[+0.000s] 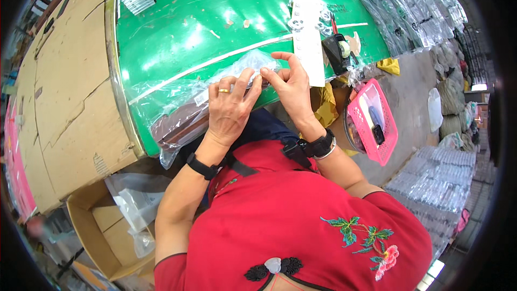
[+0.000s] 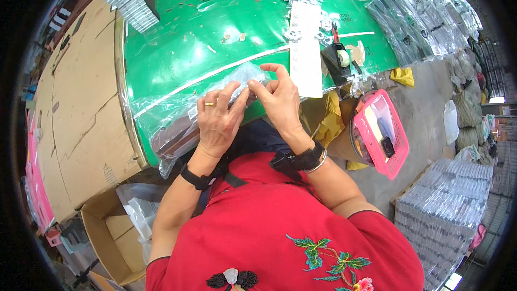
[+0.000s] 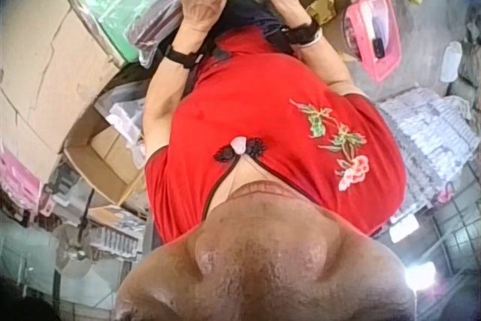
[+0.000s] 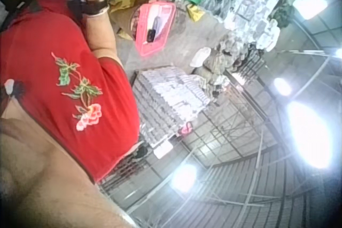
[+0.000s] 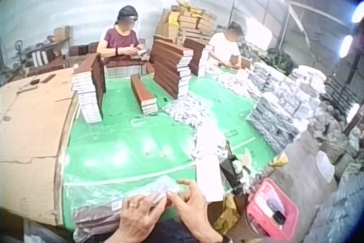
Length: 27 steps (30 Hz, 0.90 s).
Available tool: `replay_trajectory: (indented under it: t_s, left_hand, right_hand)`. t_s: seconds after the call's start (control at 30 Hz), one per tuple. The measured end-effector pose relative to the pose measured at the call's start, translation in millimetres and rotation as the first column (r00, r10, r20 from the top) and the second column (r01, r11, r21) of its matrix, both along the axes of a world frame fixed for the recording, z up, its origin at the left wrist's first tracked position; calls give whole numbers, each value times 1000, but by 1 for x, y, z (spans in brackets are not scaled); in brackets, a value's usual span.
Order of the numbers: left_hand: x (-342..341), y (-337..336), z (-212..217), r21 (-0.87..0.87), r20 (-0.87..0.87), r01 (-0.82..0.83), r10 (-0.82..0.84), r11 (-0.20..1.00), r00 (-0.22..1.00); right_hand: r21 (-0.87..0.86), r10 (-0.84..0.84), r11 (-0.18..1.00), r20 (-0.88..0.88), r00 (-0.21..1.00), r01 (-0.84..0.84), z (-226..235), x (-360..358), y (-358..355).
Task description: Packaging and labeling manufactured furniture parts in a factory setting.
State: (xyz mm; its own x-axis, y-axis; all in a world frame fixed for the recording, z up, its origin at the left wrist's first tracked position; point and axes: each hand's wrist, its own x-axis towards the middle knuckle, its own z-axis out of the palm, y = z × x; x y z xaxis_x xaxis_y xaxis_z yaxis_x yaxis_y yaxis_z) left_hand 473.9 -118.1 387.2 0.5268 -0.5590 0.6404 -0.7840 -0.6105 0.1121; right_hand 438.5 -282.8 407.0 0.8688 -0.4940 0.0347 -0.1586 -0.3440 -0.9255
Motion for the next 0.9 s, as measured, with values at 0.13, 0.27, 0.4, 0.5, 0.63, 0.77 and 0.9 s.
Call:
replay_trajectory:
  t_s: [0.13, 0.27, 0.4, 0.5, 0.63, 0.77, 0.9]
  left_hand:
    - [4, 1, 0, 27, 16, 27, -27, 999, 1000]
    - [6, 1, 0, 40, 10, 47, -47, 998, 999]
    - [8, 0, 1, 54, -5, 45, -45, 998, 999]
    - [8, 1, 1, 64, -41, 51, -49, 997, 998]
    - [16, 4, 14, 62, -139, 79, -69, 995, 988]
    - [25, 6, 23, 29, -238, 64, -56, 997, 970]
    - [26, 5, 23, 26, -234, 86, -77, 996, 969]
  right_hand:
    - [55, -5, 998, 8, 1000, 4, 1, 3, 0]
    - [126, 3, 992, 23, 1000, -6, -7, 5, -5]
    - [208, 28, 977, 35, 999, -35, -9, 7, -7]
    - [254, 55, 966, 6, 998, -55, -3, 5, -6]
    - [384, 102, 919, -15, 995, -89, 8, -11, -6]
    - [493, 122, 865, -27, 992, -93, 4, -23, -13]
    - [422, 108, 903, -26, 994, -87, -3, -26, -23]
